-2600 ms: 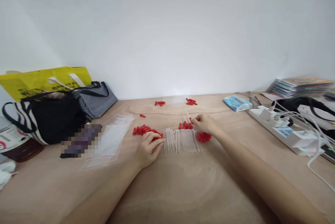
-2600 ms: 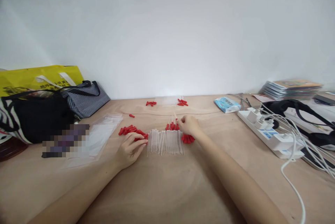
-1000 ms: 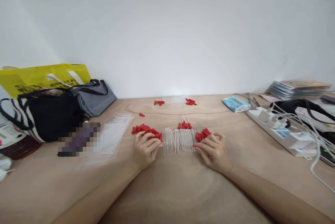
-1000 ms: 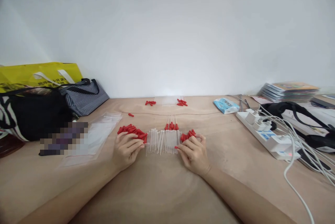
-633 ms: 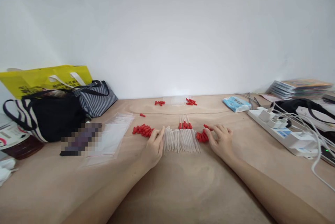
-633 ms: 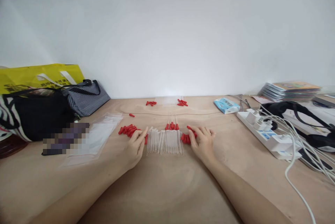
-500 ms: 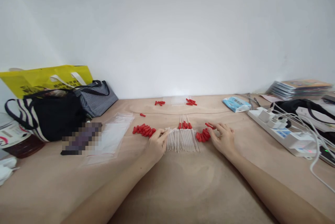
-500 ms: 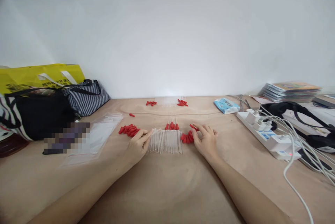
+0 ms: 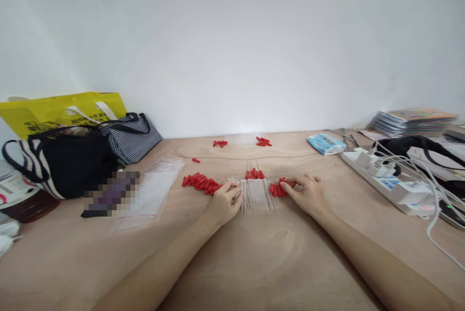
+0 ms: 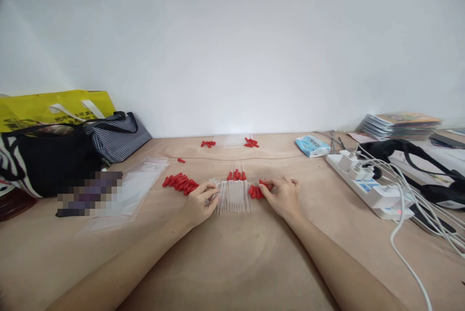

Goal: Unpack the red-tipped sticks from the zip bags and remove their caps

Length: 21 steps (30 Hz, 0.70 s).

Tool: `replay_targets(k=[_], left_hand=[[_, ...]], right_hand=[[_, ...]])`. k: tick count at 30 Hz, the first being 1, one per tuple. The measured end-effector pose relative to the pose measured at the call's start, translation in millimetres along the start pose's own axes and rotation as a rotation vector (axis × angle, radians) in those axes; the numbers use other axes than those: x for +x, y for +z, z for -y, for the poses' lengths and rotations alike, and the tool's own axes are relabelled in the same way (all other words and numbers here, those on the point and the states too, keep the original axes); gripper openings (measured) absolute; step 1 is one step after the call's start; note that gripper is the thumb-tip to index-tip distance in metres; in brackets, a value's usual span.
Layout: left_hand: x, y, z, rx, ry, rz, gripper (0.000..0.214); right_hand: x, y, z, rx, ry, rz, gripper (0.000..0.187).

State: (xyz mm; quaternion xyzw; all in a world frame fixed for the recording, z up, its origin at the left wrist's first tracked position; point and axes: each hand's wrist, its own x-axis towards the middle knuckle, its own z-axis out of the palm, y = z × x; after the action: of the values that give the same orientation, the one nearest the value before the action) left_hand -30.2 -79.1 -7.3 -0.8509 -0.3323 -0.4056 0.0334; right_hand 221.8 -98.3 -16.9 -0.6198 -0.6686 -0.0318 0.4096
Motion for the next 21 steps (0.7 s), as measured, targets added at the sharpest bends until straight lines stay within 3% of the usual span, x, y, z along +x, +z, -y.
replay_targets(k=[6,10,17,21], left_hand=[[-1.6,-0.2,-3.7,-0.059,0.009,0.053,0.013],[-2.3,-3.3,-4.0,-0.094,0.02,0.085,0.017],[-10.5,-20.2,0.6,-0.077,0.007,0.086,0.023],[-14.9,-24.5,2.5,-0.08,-0.003,0.081,0.018]], right_hand=[[-1.5,4.2,7.9,-0.091,-0.189,-0.108,0.028],[-2.2,4.6,11.6,-0.108,-0.233,-0.095,0.03],[3.7,4.3,11.8,-0.13,-0.109,-0.056,0.028],[29.6,7.8,19.8,-0.178,0.054,0.122,0.024]])
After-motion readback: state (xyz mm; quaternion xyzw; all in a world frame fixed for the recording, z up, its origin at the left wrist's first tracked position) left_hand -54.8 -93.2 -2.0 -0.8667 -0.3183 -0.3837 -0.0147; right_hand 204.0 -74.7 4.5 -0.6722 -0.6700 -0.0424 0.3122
